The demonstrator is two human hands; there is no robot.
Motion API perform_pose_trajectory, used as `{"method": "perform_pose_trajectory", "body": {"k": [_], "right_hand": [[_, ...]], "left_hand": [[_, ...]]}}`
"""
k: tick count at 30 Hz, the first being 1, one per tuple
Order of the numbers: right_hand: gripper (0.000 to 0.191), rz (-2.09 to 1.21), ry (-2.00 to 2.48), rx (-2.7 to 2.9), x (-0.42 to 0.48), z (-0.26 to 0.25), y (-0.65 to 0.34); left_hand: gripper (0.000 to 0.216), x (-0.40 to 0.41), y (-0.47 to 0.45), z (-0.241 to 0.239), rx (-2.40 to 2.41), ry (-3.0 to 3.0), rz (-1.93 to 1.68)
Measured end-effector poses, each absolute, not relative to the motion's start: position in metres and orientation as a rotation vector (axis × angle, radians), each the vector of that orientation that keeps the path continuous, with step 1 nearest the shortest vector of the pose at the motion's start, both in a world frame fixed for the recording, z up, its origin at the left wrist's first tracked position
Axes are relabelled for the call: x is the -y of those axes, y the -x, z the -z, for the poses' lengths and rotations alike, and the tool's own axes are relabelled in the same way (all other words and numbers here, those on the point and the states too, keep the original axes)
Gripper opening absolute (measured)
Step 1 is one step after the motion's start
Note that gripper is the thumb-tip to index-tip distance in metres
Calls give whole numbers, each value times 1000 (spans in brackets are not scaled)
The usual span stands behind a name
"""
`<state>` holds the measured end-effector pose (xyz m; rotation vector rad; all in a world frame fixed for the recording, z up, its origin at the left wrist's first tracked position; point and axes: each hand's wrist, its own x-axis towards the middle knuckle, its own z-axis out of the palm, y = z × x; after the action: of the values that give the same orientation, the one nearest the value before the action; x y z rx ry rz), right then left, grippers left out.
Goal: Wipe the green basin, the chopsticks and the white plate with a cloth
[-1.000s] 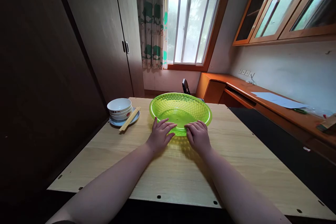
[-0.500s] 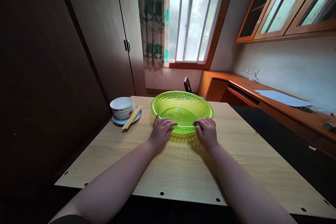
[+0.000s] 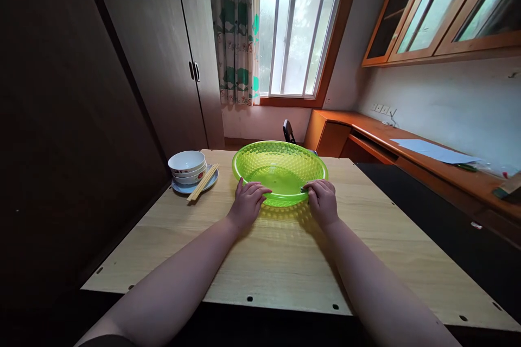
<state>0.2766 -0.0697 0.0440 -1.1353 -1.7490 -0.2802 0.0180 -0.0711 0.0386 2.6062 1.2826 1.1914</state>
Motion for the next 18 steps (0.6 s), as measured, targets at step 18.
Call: {"method": "perform_pose_trajectory", "body": {"k": [18], "right_hand": [[22, 308, 1098, 1818, 72, -41, -273]], "left_hand": [[28, 67, -11, -38, -1240, -2589, -1212]]}}
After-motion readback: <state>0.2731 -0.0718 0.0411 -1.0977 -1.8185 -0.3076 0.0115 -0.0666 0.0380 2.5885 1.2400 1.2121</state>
